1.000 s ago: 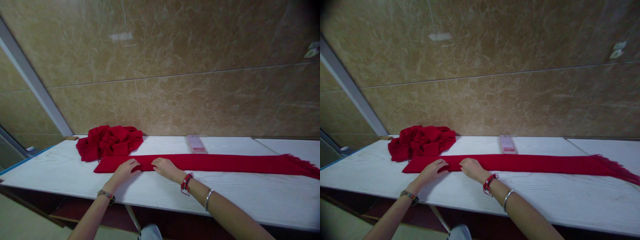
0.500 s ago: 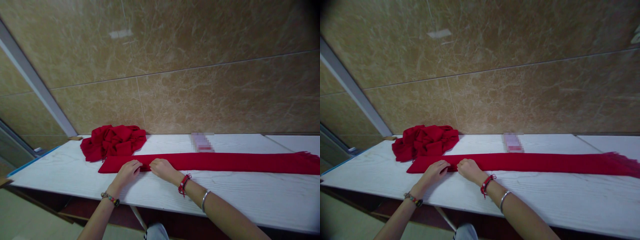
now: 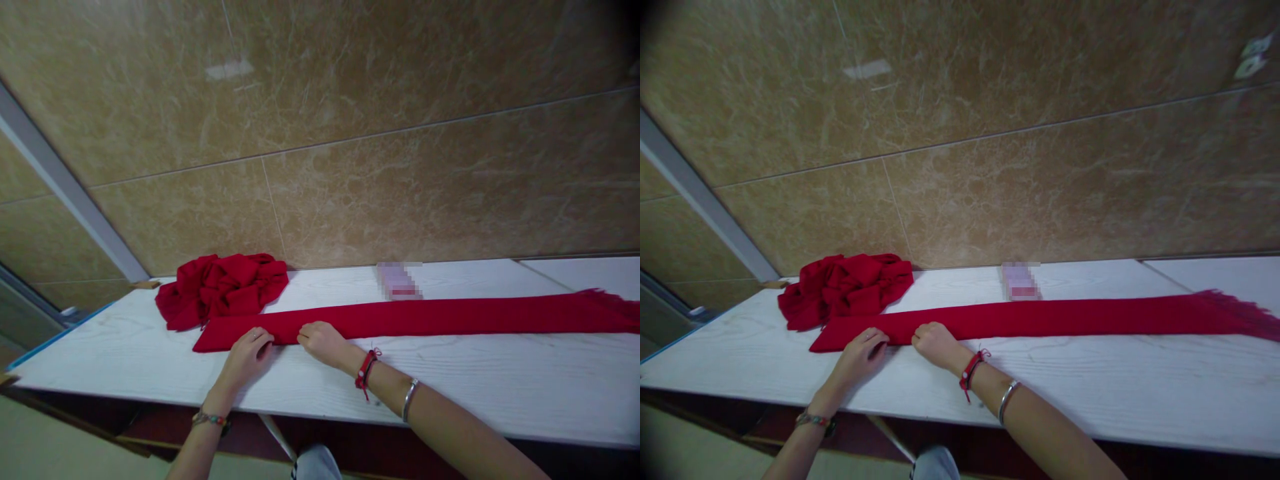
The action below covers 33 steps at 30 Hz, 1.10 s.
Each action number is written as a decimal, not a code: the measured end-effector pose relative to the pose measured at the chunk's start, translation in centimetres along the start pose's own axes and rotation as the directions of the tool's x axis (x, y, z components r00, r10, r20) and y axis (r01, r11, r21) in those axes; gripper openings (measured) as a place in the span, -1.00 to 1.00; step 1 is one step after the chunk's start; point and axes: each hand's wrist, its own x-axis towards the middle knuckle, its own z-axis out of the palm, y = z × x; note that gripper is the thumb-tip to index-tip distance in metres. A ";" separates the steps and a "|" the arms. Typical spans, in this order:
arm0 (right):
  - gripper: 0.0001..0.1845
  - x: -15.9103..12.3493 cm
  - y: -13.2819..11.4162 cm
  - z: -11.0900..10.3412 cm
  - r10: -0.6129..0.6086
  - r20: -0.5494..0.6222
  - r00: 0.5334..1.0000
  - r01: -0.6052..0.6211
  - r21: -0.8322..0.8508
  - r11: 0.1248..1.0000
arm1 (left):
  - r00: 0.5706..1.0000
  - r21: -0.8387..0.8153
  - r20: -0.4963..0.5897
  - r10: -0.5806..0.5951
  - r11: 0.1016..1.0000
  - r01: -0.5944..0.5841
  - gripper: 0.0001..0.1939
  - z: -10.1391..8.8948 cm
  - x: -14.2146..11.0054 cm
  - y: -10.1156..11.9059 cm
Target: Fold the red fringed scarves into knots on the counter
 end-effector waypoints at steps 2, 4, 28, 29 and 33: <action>-0.87 0.0 0.0 0.2 0.009 0.008 1.000 -0.009 -0.003 1.000 | 1.000 -0.002 0.000 -0.031 1.000 0.031 -0.81 0.3 -0.1 -0.3; -0.86 0.0 0.1 0.3 0.017 0.009 1.000 -0.017 -0.006 1.000 | 0.999 -0.004 0.003 -0.038 0.999 0.038 -0.80 0.4 0.0 -0.5; -0.48 0.8 -1.4 -1.6 0.089 0.203 0.975 -0.148 0.295 0.944 | 0.874 0.255 0.049 -0.484 0.852 0.457 -0.55 1.3 0.2 -0.2; -0.46 1.0 -1.5 -1.5 0.079 0.232 0.970 -0.150 0.306 0.940 | 0.858 0.268 0.027 -0.513 0.831 0.488 -0.55 1.3 0.2 -0.2; -0.44 1.1 -1.1 -1.5 0.040 0.286 0.957 -0.140 0.338 0.931 | 0.776 0.309 -0.043 -0.629 0.730 0.609 -0.54 1.4 0.2 -0.3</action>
